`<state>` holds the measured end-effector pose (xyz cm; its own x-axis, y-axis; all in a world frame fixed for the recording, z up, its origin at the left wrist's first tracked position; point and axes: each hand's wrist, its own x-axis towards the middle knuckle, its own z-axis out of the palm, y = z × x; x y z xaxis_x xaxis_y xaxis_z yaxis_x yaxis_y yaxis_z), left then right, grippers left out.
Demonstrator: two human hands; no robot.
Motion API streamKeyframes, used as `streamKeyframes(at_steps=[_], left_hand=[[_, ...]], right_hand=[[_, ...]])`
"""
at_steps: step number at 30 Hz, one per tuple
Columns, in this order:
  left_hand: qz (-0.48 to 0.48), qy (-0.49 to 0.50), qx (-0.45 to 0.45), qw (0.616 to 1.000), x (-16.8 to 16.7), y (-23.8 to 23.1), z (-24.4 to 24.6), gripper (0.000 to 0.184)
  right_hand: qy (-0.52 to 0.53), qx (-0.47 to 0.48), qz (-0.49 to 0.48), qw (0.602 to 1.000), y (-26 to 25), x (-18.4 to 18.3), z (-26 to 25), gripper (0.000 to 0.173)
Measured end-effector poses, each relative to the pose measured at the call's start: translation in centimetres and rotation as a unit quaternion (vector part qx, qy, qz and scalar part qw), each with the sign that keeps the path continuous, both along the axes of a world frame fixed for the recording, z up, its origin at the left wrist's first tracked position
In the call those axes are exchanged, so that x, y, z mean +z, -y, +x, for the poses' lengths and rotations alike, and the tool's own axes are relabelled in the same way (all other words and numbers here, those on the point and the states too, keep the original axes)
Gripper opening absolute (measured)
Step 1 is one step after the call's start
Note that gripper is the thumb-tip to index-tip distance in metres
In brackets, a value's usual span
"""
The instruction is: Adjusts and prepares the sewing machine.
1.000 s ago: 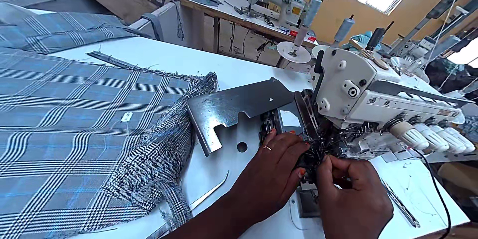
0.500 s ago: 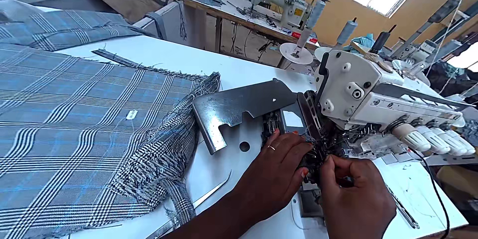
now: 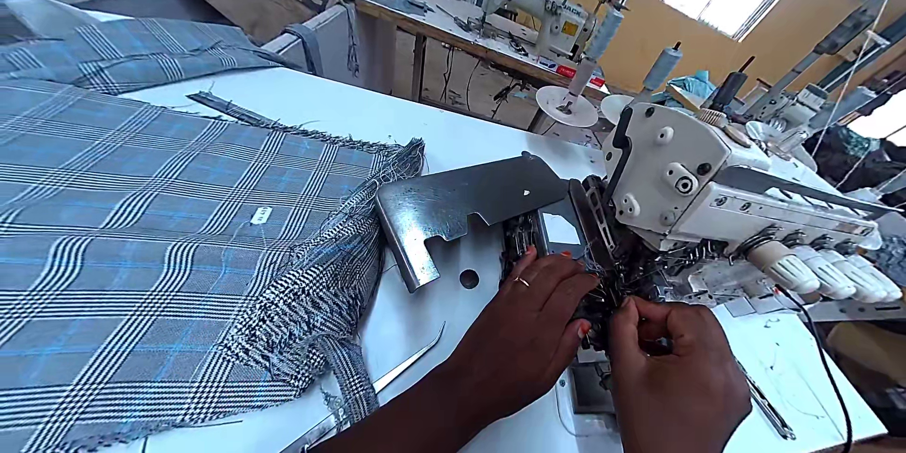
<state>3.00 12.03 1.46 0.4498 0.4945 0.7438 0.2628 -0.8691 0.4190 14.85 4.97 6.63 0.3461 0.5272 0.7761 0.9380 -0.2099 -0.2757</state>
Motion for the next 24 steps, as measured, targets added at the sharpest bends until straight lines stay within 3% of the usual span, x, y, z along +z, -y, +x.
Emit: streamKeyframes(at_steps=[24], left_hand=[[0.004, 0.006, 0.0, 1.0, -0.07, -0.02, 0.07, 0.039]], right_hand=[[0.006, 0.01, -0.035, 0.999, 0.26, 0.7, 0.07, 0.015]])
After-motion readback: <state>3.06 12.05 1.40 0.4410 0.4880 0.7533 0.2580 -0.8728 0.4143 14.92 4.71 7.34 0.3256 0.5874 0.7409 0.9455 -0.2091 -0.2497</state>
